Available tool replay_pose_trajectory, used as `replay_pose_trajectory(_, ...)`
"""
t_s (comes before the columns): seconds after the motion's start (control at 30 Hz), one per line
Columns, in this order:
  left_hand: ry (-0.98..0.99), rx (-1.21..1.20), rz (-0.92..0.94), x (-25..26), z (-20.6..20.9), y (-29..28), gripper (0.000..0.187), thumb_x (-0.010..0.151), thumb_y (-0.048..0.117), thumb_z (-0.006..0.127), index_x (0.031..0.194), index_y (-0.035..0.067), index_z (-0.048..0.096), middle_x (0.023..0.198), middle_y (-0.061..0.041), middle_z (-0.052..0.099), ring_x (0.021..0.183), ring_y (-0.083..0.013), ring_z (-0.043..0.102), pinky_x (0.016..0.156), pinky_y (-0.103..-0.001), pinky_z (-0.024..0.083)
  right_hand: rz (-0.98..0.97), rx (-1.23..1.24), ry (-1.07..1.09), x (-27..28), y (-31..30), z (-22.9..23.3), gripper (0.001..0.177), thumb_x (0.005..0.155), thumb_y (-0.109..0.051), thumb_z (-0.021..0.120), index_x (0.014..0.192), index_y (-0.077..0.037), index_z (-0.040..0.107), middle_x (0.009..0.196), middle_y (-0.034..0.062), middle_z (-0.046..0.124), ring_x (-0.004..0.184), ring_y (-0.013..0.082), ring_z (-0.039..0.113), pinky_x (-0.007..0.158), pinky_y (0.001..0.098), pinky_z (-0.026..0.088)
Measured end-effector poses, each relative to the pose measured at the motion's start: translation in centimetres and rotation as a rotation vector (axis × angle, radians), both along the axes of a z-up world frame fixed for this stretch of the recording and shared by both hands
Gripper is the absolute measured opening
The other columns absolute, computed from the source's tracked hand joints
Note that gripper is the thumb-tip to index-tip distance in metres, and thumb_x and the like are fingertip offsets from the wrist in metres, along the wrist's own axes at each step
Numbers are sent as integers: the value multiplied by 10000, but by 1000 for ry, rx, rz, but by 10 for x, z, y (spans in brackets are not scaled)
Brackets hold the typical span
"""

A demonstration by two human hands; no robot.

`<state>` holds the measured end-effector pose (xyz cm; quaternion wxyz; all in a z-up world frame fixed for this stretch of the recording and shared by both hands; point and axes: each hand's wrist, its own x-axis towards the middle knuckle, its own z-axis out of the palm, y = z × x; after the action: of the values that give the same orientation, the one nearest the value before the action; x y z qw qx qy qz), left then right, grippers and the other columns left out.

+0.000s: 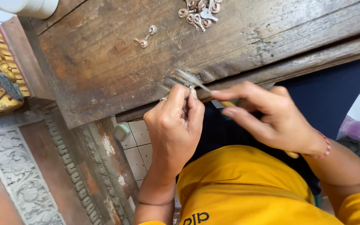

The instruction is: The person is using a needle file to smooth and refine small silver jewelry components on a wooden workbench.

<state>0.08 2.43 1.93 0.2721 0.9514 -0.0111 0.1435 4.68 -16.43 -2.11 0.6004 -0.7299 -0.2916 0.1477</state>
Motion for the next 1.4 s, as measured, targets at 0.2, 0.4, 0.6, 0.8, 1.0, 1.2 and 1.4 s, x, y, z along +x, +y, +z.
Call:
replay_pose_trajectory(0.2,36,17,-26,0,2,4,232,985,24,562,793,83,445,575,-68,381,491,-253,420,511,-393,344,-21,-40,96,-14,-8,-10,304,923,-105,703,1223,-50,707,969,4,797,564,-11,653,546,123,427)
replay_pose_trajectory(0.4,75,-37,-16,1,8,4,155,935,4,564,826,80,483,594,-78,445,501,-258,439,517,-409,348,51,-262,-372,9,18,24,304,1052,-175,586,1344,-92,603,540,1,507,361,182,428,430,329,375)
replay_pose_trajectory(0.6,14,-66,-33,-6,7,3,231,859,-25,642,783,114,473,602,5,374,544,-164,398,554,-334,385,-129,-214,-358,6,15,14,216,1035,-188,699,1214,-71,726,601,-16,468,448,116,391,495,272,350)
replay_pose_trajectory(0.8,-5,-154,11,-15,0,2,170,879,75,664,792,132,529,596,36,465,525,-136,444,558,-318,429,-73,-130,-353,4,30,11,56,1024,-102,675,989,-62,661,531,-17,405,414,102,386,426,275,303)
replay_pose_trajectory(1.0,13,-763,148,-21,-20,-7,80,958,125,649,918,56,644,792,-10,678,676,-52,612,622,-200,524,-219,-2,-313,-7,43,1,276,1027,-27,636,787,-23,500,913,74,753,539,125,513,511,259,362)
replay_pose_trajectory(1.2,-16,-825,164,-18,-22,-6,128,983,142,648,929,26,638,766,-72,688,612,-117,667,591,-211,556,-186,-74,-354,-9,38,-9,181,1044,-123,637,1161,-13,721,677,-22,515,514,124,441,535,267,377)
replay_pose_trajectory(1.4,-81,-595,232,-13,-26,-11,153,992,187,639,988,43,689,782,-78,758,615,-95,685,568,-207,534,-242,18,-255,-26,21,-33,460,1049,-185,599,1405,36,411,574,-6,425,450,89,279,513,246,194)
